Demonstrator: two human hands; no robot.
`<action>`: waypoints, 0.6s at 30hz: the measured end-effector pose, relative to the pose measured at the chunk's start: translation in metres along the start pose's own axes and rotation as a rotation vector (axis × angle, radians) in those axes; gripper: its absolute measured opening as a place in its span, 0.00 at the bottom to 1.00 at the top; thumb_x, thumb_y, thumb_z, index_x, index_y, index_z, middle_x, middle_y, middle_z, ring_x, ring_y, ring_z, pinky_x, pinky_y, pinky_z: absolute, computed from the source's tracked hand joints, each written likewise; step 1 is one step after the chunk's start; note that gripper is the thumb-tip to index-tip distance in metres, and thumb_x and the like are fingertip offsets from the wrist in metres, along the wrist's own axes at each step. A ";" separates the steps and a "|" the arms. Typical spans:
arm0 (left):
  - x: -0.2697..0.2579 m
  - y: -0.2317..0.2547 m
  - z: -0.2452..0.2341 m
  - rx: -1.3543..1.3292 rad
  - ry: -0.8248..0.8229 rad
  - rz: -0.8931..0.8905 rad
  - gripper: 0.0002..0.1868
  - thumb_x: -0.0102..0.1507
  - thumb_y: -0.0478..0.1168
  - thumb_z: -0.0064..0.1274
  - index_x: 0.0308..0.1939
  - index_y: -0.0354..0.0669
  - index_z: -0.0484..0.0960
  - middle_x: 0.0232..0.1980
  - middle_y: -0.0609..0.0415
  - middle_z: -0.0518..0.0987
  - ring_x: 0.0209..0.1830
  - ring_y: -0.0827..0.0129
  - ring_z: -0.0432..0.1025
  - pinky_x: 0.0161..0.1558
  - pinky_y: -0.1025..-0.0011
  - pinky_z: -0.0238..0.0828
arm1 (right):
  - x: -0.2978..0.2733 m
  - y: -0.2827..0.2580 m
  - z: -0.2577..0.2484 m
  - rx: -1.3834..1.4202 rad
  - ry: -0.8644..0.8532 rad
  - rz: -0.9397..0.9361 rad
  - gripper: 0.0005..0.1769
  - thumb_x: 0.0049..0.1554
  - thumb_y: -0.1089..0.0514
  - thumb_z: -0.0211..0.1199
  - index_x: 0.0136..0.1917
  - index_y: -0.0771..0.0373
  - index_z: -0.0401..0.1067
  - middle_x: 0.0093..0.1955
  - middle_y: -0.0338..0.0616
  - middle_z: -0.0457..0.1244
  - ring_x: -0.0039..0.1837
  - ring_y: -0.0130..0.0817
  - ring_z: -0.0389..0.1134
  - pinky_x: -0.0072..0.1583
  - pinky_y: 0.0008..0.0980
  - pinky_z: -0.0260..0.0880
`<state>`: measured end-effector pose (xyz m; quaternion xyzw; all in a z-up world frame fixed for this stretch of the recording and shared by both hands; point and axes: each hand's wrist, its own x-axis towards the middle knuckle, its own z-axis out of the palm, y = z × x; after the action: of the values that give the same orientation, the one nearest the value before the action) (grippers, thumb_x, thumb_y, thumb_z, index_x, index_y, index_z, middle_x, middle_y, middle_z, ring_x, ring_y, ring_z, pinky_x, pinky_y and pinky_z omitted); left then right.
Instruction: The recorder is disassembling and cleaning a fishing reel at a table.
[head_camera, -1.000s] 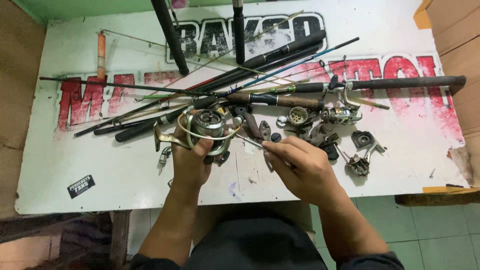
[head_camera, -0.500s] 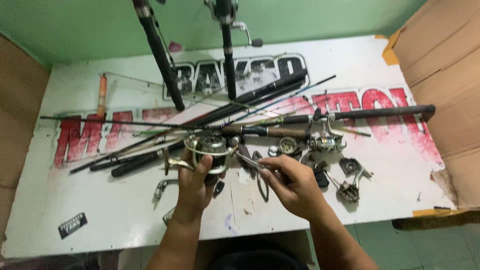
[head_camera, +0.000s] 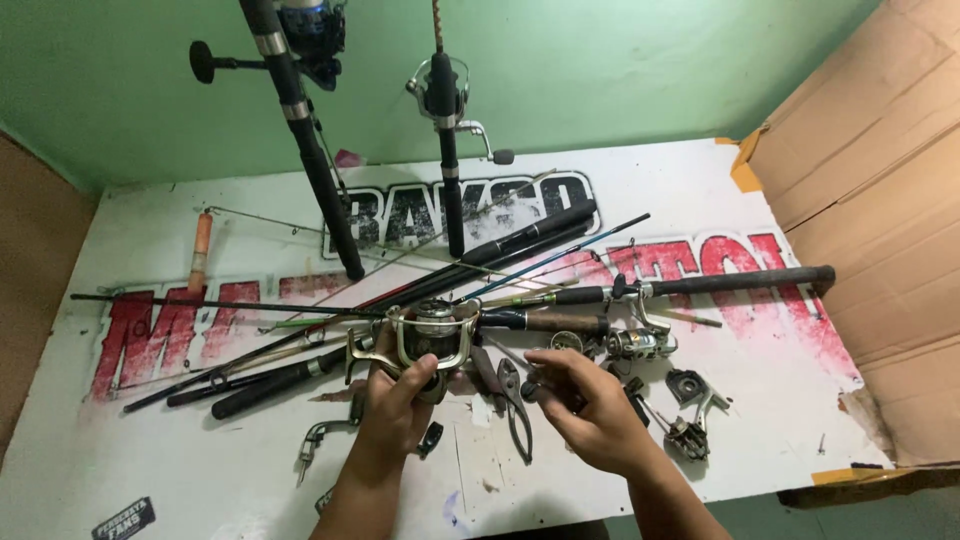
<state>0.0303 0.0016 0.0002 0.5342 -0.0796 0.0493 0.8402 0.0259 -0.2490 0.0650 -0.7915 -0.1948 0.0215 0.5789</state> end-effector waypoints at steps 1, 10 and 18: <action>0.005 0.002 0.002 -0.005 -0.002 0.003 0.33 0.66 0.27 0.45 0.76 0.33 0.55 0.48 0.43 0.83 0.37 0.65 0.80 0.40 0.75 0.78 | 0.003 -0.004 0.000 -0.006 0.001 -0.002 0.27 0.51 0.74 0.62 0.64 0.61 0.73 0.35 0.34 0.64 0.32 0.22 0.55 0.34 0.23 0.55; 0.005 0.007 0.012 -0.654 0.007 -0.157 0.31 0.66 0.42 0.58 0.68 0.30 0.65 0.57 0.27 0.77 0.54 0.53 0.76 0.38 0.75 0.78 | -0.017 -0.008 -0.003 -0.009 0.045 -0.155 0.25 0.57 0.71 0.60 0.67 0.61 0.67 0.50 0.45 0.71 0.40 0.24 0.69 0.39 0.23 0.72; -0.007 0.036 0.029 -0.415 0.129 -0.035 0.24 0.63 0.30 0.56 0.64 0.41 0.73 0.56 0.32 0.82 0.51 0.48 0.81 0.40 0.67 0.87 | -0.039 -0.012 0.012 0.015 0.275 -0.218 0.25 0.52 0.74 0.67 0.64 0.69 0.73 0.42 0.50 0.69 0.34 0.27 0.63 0.37 0.32 0.66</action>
<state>0.0154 -0.0095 0.0437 0.3469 -0.0247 0.0515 0.9362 -0.0162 -0.2478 0.0642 -0.7569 -0.1980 -0.1486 0.6048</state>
